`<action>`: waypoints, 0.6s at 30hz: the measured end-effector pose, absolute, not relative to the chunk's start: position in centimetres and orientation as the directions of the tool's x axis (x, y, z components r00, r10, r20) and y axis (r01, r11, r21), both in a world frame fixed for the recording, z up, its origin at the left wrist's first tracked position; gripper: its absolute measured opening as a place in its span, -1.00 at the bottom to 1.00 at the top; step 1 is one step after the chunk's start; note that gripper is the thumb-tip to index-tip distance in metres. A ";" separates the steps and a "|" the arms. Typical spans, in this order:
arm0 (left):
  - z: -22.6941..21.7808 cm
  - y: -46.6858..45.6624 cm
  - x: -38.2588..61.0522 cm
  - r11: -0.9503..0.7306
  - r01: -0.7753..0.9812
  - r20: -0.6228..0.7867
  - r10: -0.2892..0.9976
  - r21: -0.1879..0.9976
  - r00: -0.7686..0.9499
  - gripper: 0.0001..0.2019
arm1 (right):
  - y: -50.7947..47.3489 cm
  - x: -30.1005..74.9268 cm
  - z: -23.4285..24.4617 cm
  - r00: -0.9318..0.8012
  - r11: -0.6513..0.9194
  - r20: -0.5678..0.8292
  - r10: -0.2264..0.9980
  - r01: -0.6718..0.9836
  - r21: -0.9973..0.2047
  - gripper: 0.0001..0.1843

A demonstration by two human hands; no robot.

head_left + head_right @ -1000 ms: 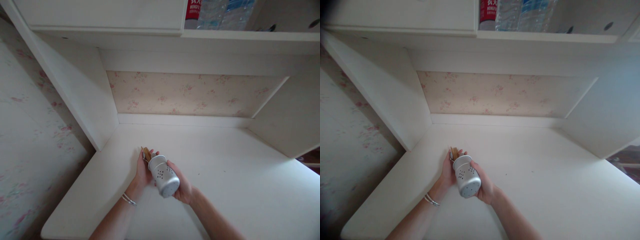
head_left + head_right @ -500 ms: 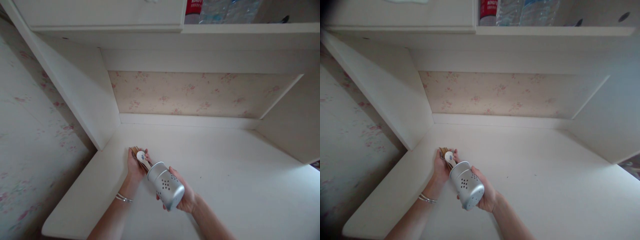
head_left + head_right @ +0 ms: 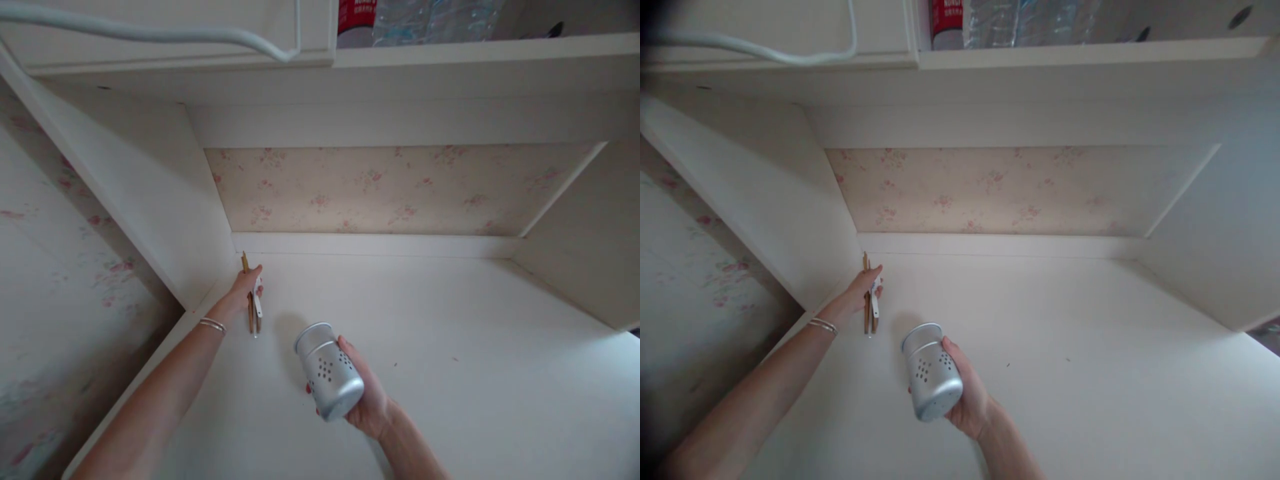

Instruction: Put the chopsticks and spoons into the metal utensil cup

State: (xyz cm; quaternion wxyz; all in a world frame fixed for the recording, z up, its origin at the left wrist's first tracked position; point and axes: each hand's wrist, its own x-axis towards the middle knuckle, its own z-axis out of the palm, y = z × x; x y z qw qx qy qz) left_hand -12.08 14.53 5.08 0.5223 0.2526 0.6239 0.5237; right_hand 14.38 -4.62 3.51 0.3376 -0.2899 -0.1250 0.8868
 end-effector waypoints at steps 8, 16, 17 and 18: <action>4.0 19.4 -14.2 0.427 0.580 -0.117 0.861 0.694 -0.495 -0.54 | -4.0 14.3 2.5 -0.538 -0.701 -0.449 0.713 -0.541 -0.464 -0.32; 2.0 20.6 -12.1 0.304 0.851 0.010 0.940 0.427 -0.341 -0.57 | -3.5 14.5 2.1 -0.503 -0.694 -0.479 0.719 -0.545 -0.470 -0.36; 2.0 20.6 -11.8 0.282 0.868 0.014 0.949 0.409 -0.315 -0.59 | -3.4 14.5 2.2 -0.503 -0.695 -0.480 0.719 -0.546 -0.468 -0.36; 1.9 20.6 -11.6 0.258 0.882 0.014 0.958 0.394 -0.287 -0.60 | -3.4 14.5 2.2 -0.503 -0.694 -0.479 0.719 -0.546 -0.469 -0.37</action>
